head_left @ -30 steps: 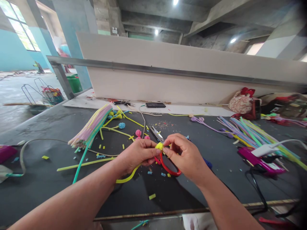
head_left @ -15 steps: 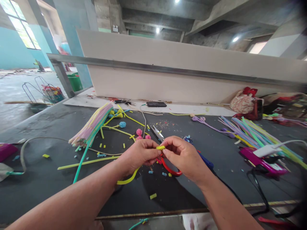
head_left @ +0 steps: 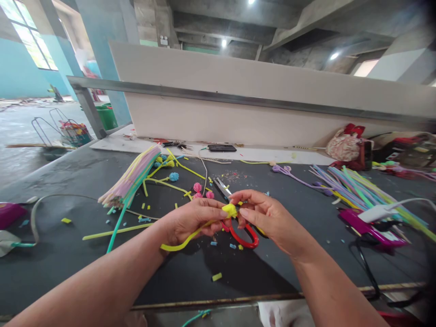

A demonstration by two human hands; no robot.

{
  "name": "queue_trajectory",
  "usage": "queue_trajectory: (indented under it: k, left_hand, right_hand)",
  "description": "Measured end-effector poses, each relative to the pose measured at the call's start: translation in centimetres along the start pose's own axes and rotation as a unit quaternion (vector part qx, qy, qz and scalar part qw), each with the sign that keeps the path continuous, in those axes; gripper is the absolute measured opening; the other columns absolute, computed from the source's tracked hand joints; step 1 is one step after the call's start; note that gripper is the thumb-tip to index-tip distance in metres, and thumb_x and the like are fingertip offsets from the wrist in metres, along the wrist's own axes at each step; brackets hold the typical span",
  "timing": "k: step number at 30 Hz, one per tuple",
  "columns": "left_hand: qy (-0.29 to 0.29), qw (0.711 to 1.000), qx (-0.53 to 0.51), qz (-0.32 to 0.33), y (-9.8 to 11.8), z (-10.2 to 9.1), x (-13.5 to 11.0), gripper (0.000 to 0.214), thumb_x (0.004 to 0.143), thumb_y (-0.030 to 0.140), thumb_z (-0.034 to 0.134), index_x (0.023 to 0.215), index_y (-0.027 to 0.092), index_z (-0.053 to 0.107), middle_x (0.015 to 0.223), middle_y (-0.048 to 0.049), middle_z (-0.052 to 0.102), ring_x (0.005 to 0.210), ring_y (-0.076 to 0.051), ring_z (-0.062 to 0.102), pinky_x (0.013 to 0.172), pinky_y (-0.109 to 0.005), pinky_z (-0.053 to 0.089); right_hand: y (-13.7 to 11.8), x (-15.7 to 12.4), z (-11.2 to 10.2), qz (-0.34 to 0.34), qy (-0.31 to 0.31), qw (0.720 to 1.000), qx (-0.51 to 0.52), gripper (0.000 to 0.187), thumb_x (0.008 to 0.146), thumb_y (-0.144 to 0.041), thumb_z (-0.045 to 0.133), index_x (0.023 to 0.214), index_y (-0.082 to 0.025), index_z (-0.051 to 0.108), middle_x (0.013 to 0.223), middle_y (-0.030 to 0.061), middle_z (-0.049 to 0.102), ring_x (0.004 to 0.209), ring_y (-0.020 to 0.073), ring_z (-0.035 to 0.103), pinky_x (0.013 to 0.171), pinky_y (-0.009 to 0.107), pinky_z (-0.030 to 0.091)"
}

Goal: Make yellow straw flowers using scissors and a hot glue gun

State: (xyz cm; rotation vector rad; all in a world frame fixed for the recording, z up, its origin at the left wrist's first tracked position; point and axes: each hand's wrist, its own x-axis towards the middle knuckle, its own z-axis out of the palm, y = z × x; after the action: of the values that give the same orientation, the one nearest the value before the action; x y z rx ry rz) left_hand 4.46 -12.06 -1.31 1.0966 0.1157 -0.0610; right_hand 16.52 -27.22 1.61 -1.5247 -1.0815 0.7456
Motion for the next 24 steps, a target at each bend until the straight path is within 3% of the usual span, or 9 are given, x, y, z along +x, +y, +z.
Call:
queue_trajectory:
  k: [5, 13, 18, 24]
  left_hand:
    - [-0.006, 0.999, -0.034, -0.016, 0.15, -0.27, -0.03, 0.028, 0.067, 0.021, 0.072, 0.091, 0.009, 0.066, 0.073, -0.0052, 0.059, 0.049, -0.002, 0.042, 0.039, -0.013, 0.022]
    - [-0.018, 0.999, -0.031, -0.005, 0.02, -0.29, -0.04, 0.019, 0.065, 0.018, 0.073, 0.079, 0.009, 0.064, 0.057, 0.0021, 0.047, 0.046, -0.001, 0.036, 0.040, -0.014, 0.018]
    - [-0.018, 0.999, -0.030, 0.009, 0.02, -0.34, 0.07, 0.013, 0.068, 0.016, 0.069, 0.077, 0.008, 0.064, 0.060, 0.0014, 0.047, 0.048, -0.002, 0.038, 0.040, -0.013, 0.023]
    - [-0.004, 1.000, -0.002, 0.002, -0.17, -0.61, 0.24, 0.018, 0.073, 0.017, 0.065, 0.089, 0.009, 0.066, 0.061, -0.0008, 0.051, 0.050, -0.003, 0.044, 0.043, -0.011, 0.031]
  right_hand:
    - [0.19, -0.12, -0.03, -0.020, -0.045, 0.999, -0.020, 0.030, 0.077, -0.014, 0.054, 0.106, -0.022, 0.056, 0.081, 0.0001, 0.063, 0.074, 0.0117, 0.063, 0.063, 0.023, 0.051]
    - [0.09, -0.08, 0.11, -0.036, -0.054, 0.998, -0.025, 0.028, 0.076, -0.018, 0.058, 0.104, -0.021, 0.058, 0.092, 0.0027, 0.063, 0.083, 0.0133, 0.062, 0.071, 0.026, 0.051]
    - [0.04, 0.19, 0.53, -0.046, -0.036, 0.998, -0.027, 0.024, 0.076, -0.019, 0.059, 0.100, -0.019, 0.059, 0.089, 0.0027, 0.063, 0.081, 0.0129, 0.061, 0.073, 0.027, 0.051]
    - [0.38, 0.39, 0.56, -0.018, -0.028, 0.999, -0.022, 0.026, 0.076, -0.018, 0.058, 0.102, -0.018, 0.057, 0.088, 0.0033, 0.065, 0.083, 0.0139, 0.064, 0.075, 0.029, 0.052]
